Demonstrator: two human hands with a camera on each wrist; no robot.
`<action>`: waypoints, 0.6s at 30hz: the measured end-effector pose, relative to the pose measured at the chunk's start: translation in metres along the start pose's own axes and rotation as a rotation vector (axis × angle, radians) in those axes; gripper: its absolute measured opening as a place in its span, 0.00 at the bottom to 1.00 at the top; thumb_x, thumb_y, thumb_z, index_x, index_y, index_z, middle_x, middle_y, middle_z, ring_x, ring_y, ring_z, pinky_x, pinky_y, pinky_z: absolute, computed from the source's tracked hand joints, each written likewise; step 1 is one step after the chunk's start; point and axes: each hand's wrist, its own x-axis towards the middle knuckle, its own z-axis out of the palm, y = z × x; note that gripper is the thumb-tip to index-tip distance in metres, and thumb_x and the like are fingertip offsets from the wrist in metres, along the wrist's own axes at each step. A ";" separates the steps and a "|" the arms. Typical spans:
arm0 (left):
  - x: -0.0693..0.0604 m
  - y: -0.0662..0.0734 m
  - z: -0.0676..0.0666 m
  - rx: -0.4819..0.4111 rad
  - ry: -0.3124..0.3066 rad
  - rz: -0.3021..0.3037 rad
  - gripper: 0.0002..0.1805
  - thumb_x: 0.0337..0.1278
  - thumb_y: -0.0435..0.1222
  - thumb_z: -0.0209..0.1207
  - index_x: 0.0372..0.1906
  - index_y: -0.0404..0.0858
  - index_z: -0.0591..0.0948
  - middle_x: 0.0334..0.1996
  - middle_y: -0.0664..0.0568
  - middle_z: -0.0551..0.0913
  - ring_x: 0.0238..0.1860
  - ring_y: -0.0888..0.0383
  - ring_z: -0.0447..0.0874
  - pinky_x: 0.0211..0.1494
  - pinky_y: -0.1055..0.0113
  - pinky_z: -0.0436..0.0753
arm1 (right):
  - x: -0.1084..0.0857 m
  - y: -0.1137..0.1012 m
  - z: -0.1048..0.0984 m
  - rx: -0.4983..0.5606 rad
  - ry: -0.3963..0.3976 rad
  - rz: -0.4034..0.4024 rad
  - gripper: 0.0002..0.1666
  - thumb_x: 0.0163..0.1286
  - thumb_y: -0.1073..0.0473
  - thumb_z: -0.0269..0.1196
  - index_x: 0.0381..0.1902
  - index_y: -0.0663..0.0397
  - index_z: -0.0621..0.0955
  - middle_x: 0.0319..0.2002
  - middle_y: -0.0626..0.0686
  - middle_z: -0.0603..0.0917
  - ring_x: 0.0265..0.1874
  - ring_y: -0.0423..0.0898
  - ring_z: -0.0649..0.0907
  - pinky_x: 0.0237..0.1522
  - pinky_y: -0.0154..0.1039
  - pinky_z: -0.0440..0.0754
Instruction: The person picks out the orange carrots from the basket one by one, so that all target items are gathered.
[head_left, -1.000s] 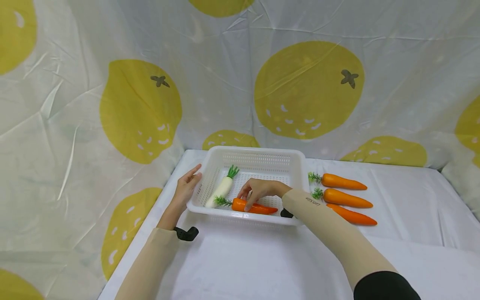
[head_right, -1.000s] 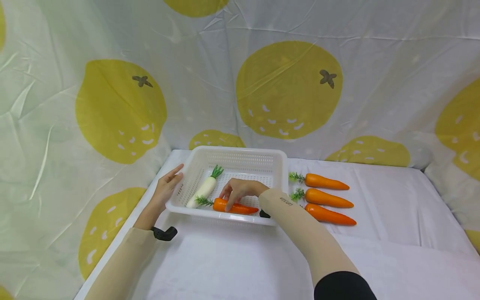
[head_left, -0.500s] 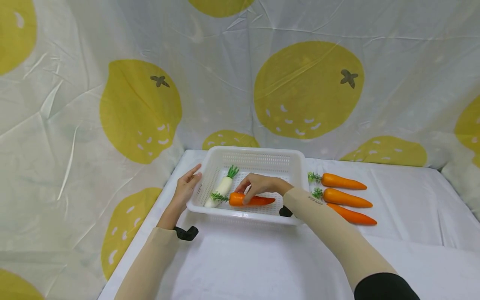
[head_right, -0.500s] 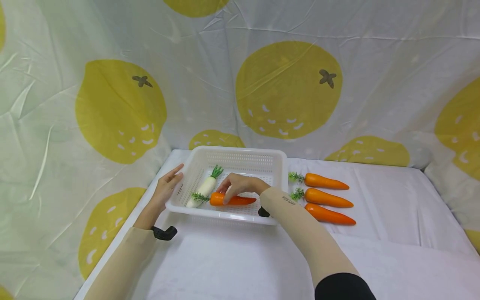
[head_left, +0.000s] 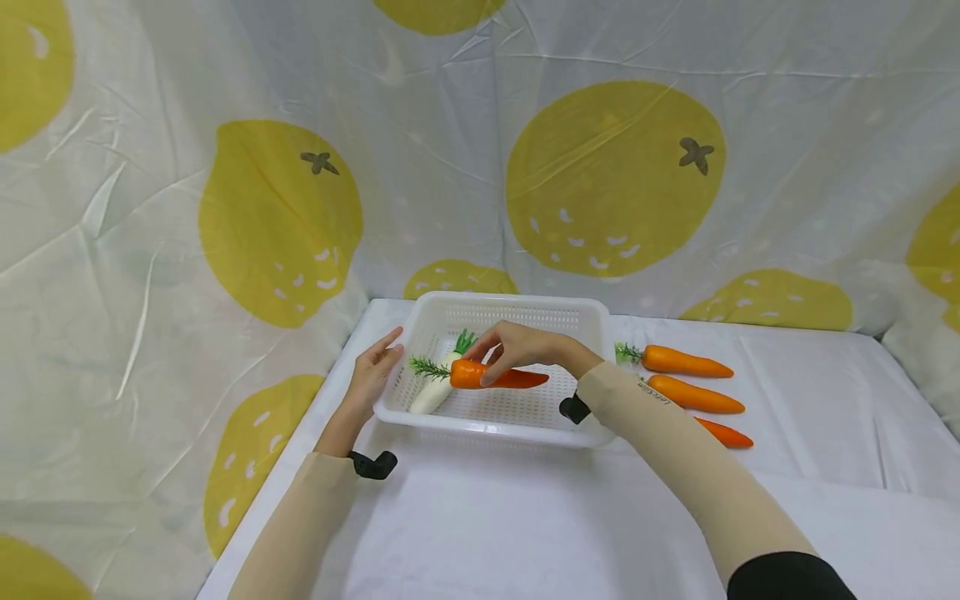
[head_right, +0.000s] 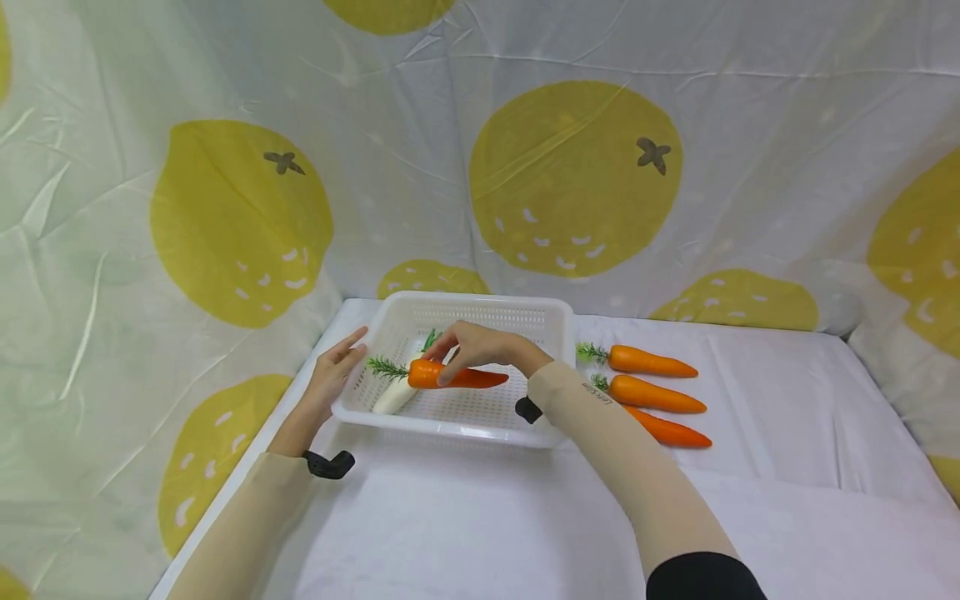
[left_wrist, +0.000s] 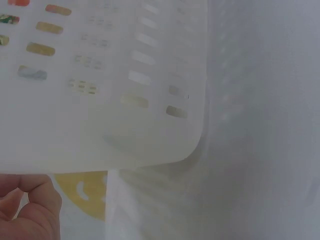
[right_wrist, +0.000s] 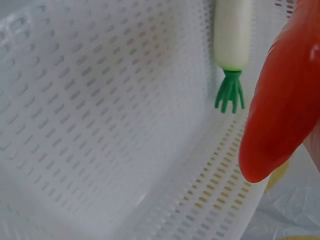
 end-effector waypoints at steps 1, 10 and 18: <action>0.000 0.000 0.000 0.004 -0.003 0.003 0.27 0.76 0.42 0.52 0.74 0.42 0.67 0.43 0.48 0.78 0.42 0.63 0.76 0.45 0.75 0.77 | -0.003 -0.004 -0.002 -0.004 -0.001 -0.007 0.27 0.58 0.64 0.72 0.57 0.60 0.83 0.43 0.52 0.86 0.42 0.54 0.85 0.45 0.39 0.81; 0.002 -0.001 0.001 -0.003 0.005 -0.004 0.26 0.76 0.41 0.53 0.74 0.41 0.68 0.38 0.51 0.76 0.40 0.63 0.75 0.43 0.75 0.76 | -0.036 -0.027 -0.018 -0.022 0.011 -0.112 0.27 0.59 0.63 0.71 0.59 0.60 0.82 0.46 0.54 0.86 0.39 0.54 0.86 0.45 0.43 0.82; 0.001 -0.002 0.000 0.010 0.007 -0.019 0.27 0.75 0.42 0.53 0.74 0.43 0.68 0.40 0.51 0.75 0.41 0.61 0.73 0.43 0.75 0.75 | -0.077 -0.030 -0.025 -0.041 0.047 -0.125 0.28 0.60 0.64 0.71 0.60 0.61 0.81 0.48 0.56 0.85 0.40 0.53 0.86 0.46 0.44 0.83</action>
